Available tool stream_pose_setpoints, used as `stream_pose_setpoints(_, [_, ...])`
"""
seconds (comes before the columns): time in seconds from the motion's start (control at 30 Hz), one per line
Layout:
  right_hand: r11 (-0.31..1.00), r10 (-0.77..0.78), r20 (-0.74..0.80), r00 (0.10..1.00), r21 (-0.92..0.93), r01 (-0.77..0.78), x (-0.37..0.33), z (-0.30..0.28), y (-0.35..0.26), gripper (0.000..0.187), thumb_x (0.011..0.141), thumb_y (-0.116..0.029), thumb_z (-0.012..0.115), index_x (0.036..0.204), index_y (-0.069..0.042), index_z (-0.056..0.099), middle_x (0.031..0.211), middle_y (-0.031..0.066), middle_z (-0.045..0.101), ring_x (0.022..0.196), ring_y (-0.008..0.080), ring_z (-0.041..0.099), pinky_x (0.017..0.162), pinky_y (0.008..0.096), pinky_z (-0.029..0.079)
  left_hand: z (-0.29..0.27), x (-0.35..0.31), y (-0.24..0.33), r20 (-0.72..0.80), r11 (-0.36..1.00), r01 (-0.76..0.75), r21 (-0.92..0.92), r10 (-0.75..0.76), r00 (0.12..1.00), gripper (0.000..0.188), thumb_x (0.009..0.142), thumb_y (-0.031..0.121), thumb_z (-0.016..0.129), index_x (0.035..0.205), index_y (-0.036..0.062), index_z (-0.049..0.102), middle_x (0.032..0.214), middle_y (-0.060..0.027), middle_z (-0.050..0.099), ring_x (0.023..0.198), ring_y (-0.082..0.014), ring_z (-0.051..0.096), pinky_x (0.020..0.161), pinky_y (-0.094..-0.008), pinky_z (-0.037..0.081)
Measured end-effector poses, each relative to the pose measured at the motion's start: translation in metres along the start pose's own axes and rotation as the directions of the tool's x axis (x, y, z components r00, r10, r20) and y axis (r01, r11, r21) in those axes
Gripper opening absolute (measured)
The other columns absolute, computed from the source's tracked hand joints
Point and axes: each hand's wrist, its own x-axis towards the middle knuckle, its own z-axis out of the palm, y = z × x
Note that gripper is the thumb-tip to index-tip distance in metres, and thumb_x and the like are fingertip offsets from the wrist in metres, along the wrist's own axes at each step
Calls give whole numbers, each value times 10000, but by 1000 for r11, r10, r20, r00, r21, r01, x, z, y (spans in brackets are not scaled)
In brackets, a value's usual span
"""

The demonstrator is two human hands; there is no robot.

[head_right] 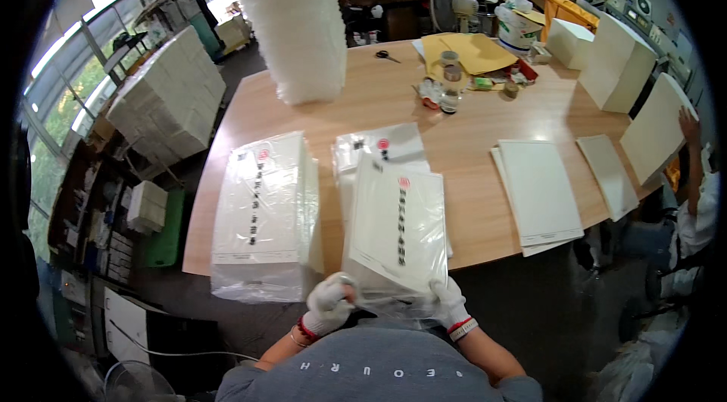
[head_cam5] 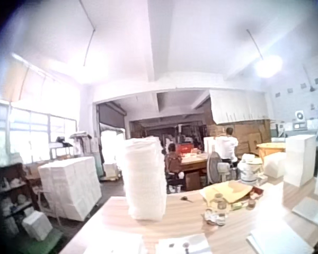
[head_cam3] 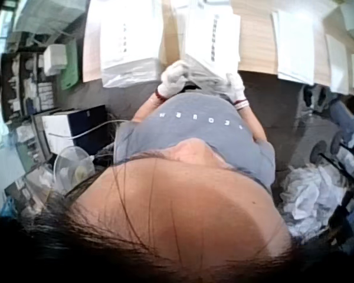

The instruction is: The person repeatedly picks up white sheets of paper and places them into clear plastic bags on a table. The person then walks to a pile of large white sacks, picks one up, and returns to the table to resume bagging the papers.

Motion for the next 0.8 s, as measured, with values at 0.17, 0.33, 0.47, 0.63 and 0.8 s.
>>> stream_pose_setpoints(0.17, [885,-181,379,908,-339,318,82,83,34,346,886,-189,473,1166,16,472,948,118,589,749,159,587,613,267,500,-69,-46,-2,-707,997,-73,1,53,705,377,905,270,423,596,53,422,707,-72,504,626,-174,487,609,-310,436])
stream_pose_setpoints(0.33, [906,402,580,709,-363,-217,73,186,75,316,910,-252,454,1071,16,500,719,39,531,601,123,530,602,255,489,-171,-86,-98,-833,700,481,528,316,455,207,888,210,445,759,52,479,794,-27,498,774,-176,494,755,-288,430])
stream_pose_setpoints(0.47, [804,443,467,765,-585,-107,84,195,115,353,908,-267,463,1120,15,467,780,63,572,634,126,566,622,269,490,-210,-188,-176,-860,912,290,-290,-381,339,116,846,164,476,850,58,521,868,-45,533,839,-171,504,793,-296,427])
stream_pose_setpoints(0.63, [748,465,412,784,-657,-98,76,137,98,403,907,-297,471,1192,-12,456,944,80,608,753,130,602,671,266,498,-134,-255,-218,-564,562,242,-791,-823,68,177,825,172,478,925,64,575,949,-72,581,878,-214,545,803,-350,447])
stream_pose_setpoints(0.8, [754,432,106,895,-588,-294,50,49,53,344,906,-242,484,1158,-9,474,918,95,594,740,133,586,654,265,500,20,-153,-168,128,753,619,223,-652,747,181,776,165,510,889,46,586,874,-141,582,837,-283,572,742,-374,444])
